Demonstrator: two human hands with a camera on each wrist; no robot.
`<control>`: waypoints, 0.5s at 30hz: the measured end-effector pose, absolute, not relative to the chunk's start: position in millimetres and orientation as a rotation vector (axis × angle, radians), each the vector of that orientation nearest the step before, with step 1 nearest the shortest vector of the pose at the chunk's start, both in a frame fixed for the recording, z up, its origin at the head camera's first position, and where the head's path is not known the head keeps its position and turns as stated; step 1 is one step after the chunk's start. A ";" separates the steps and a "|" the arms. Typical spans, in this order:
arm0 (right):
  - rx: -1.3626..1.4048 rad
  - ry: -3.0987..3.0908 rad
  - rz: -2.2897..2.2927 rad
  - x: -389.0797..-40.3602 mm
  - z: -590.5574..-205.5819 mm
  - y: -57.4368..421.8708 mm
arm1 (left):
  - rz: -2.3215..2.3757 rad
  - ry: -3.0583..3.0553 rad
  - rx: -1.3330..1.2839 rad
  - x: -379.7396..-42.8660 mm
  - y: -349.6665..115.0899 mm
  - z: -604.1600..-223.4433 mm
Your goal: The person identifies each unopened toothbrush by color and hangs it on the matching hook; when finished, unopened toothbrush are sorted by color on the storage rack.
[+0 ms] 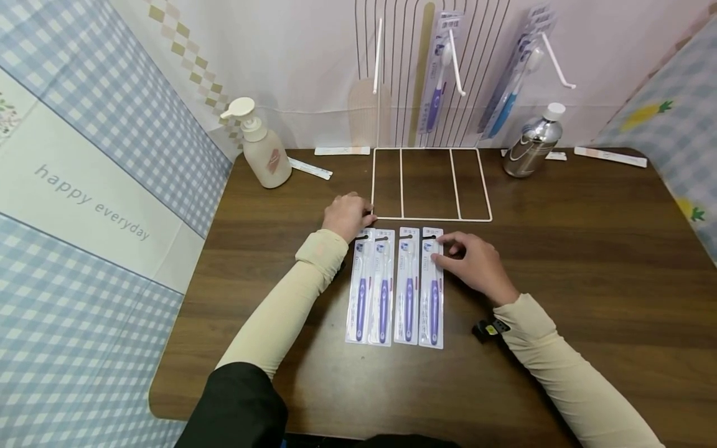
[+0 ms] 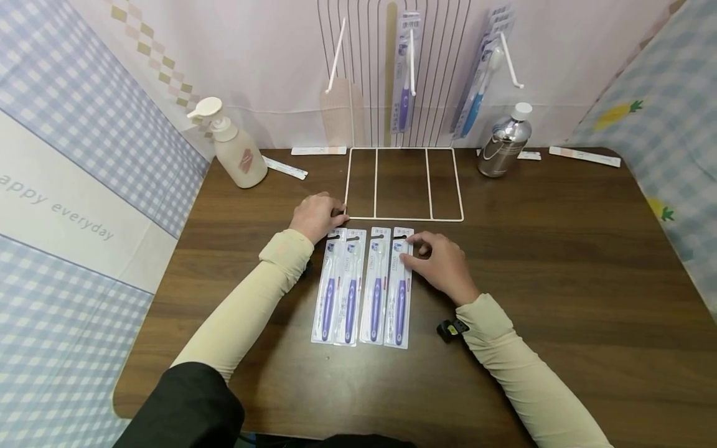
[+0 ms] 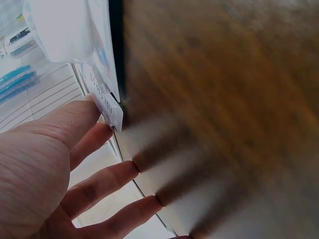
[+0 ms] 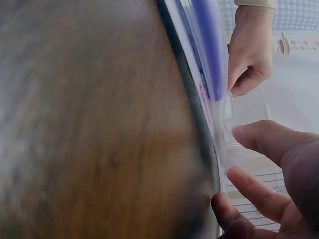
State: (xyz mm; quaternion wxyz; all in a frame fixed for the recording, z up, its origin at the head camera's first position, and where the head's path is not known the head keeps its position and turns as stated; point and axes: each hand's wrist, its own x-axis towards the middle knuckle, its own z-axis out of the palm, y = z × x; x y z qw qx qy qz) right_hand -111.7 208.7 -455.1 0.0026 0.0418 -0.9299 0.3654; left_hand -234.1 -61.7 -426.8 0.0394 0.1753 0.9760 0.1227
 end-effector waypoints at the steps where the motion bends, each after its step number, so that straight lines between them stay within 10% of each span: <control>1: 0.132 -2.891 1.152 -111.5 -453.6 210.1 | 0.377 2.992 0.538 -233.9 -61.7 -426.6; 15: 0.422 -2.272 0.850 -115.8 -350.2 220.9 | 0.380 2.989 0.536 -235.9 -62.4 -429.7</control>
